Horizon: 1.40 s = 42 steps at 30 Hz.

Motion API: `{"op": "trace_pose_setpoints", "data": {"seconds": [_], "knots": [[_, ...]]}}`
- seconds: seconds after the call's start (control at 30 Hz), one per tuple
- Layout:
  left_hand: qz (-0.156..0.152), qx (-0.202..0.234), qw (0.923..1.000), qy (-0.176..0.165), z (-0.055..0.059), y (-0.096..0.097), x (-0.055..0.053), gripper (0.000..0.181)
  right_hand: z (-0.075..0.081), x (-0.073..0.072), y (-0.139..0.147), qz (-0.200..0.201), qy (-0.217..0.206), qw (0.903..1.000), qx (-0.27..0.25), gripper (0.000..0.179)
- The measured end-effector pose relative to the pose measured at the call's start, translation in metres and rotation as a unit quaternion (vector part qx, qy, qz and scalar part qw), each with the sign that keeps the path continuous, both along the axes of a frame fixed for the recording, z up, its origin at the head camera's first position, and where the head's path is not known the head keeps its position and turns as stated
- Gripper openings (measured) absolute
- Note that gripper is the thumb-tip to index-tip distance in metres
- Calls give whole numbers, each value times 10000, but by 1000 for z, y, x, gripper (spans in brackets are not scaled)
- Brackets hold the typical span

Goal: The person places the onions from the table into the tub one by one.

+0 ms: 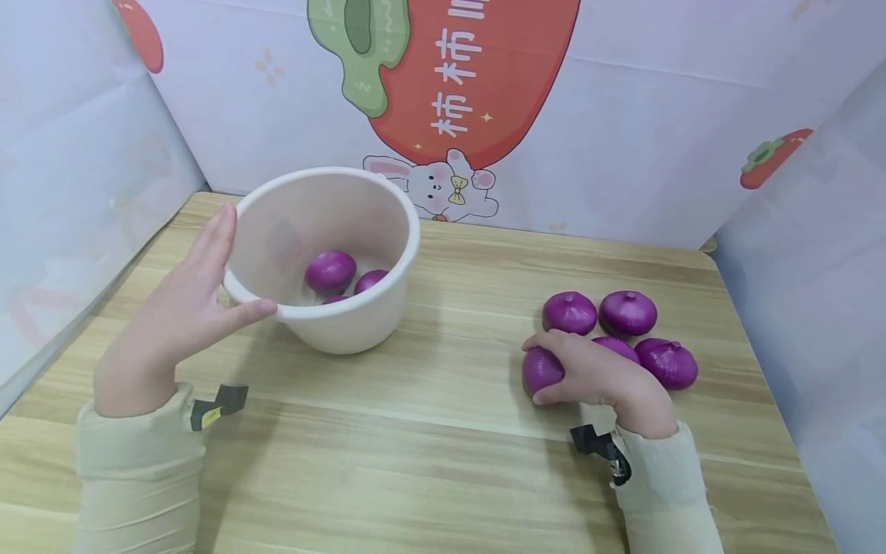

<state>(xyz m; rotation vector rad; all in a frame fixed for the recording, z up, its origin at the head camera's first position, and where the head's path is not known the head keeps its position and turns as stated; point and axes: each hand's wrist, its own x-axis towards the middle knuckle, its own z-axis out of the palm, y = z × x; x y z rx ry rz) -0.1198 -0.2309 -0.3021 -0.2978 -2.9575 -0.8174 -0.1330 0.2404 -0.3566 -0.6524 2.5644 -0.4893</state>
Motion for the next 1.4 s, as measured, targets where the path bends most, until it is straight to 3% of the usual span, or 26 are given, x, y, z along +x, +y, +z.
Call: {"op": "trace_pose_setpoints", "data": {"seconds": [0.33, 1.4], "knots": [[-38, 14, 10000, 51, 0, 0, 0, 118, -3, -2, 3, 166, 386, 9988, -259, 63], [-15, -31, 10000, 65, -1, 1, -1, 117, 1, -2, 0, -56, 1085, 9911, -765, 63]]}}
